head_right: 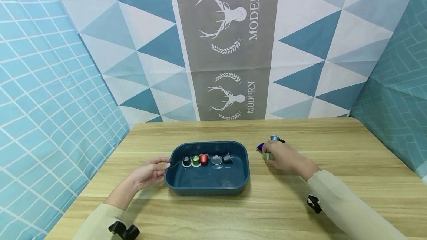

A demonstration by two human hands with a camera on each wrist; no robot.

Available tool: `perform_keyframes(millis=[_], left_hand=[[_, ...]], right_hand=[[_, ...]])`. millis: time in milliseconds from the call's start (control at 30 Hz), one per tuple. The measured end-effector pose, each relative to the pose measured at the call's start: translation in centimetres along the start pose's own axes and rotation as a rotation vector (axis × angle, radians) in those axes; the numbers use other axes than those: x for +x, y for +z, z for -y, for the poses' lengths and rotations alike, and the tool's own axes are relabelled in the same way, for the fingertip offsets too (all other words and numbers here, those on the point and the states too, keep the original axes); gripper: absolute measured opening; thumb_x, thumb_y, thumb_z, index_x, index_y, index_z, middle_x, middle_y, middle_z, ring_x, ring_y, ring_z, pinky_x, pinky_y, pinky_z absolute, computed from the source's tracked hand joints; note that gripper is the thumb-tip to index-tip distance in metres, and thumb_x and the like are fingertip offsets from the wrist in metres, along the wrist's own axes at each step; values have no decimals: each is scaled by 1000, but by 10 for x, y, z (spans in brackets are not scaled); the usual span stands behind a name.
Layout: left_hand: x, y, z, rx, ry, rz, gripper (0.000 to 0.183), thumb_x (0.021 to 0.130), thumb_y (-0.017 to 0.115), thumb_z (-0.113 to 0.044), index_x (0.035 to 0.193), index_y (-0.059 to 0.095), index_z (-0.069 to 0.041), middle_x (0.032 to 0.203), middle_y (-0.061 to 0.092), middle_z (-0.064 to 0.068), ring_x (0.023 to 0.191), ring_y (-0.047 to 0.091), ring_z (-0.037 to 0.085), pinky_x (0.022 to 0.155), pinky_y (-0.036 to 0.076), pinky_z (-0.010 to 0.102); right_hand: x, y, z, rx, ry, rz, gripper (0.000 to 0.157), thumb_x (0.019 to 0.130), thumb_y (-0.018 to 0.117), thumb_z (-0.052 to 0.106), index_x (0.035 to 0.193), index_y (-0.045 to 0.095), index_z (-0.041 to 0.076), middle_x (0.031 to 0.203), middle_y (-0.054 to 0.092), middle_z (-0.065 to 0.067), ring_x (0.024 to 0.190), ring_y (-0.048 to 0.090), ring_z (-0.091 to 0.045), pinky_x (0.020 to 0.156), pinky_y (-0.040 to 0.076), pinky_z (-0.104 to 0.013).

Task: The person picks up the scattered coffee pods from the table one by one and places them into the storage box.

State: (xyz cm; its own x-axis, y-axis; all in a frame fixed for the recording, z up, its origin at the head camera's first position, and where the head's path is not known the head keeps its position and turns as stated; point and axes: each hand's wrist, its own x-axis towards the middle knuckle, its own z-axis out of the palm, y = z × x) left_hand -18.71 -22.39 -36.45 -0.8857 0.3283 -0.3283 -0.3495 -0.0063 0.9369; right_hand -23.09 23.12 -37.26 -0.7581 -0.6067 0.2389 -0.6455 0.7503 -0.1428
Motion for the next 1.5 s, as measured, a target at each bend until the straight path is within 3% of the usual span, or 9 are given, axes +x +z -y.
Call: perform_keyframes(millis=[233,800,1067,1500], left_hand=[[-1,1,0,-4,2,5,44,96,52,-9,134,33,4,80,64,-7,71,62,2,66,52,17],[-1,0,2,-5,6,1,39,96,54,-9,129,38,2,80,65,-7,72,62,2,67,51,17],[0,2,2,-12,11,3,38,96,54,-9,129,38,1,80,66,-7,73,62,2,67,52,18],[-1,2,1,-10,5,1,45,96,54,-9,134,33,3,80,65,-8,72,61,1,67,51,17]], right_hand=[[0,2,1,15,15,20,22,81,74,11,99,62,7,96,63,-3,87,60,-16,71,52,-34],[2,3,7,-49,-49,14,26,77,79,11,99,64,9,92,63,-2,85,64,-17,73,54,-34],[6,4,7,-94,-79,-12,20,76,80,12,89,64,11,86,63,-1,77,63,-13,66,53,-31],[7,-2,12,-92,-88,-73,19,78,78,12,91,64,10,88,62,-1,79,61,-14,66,51,-31]])
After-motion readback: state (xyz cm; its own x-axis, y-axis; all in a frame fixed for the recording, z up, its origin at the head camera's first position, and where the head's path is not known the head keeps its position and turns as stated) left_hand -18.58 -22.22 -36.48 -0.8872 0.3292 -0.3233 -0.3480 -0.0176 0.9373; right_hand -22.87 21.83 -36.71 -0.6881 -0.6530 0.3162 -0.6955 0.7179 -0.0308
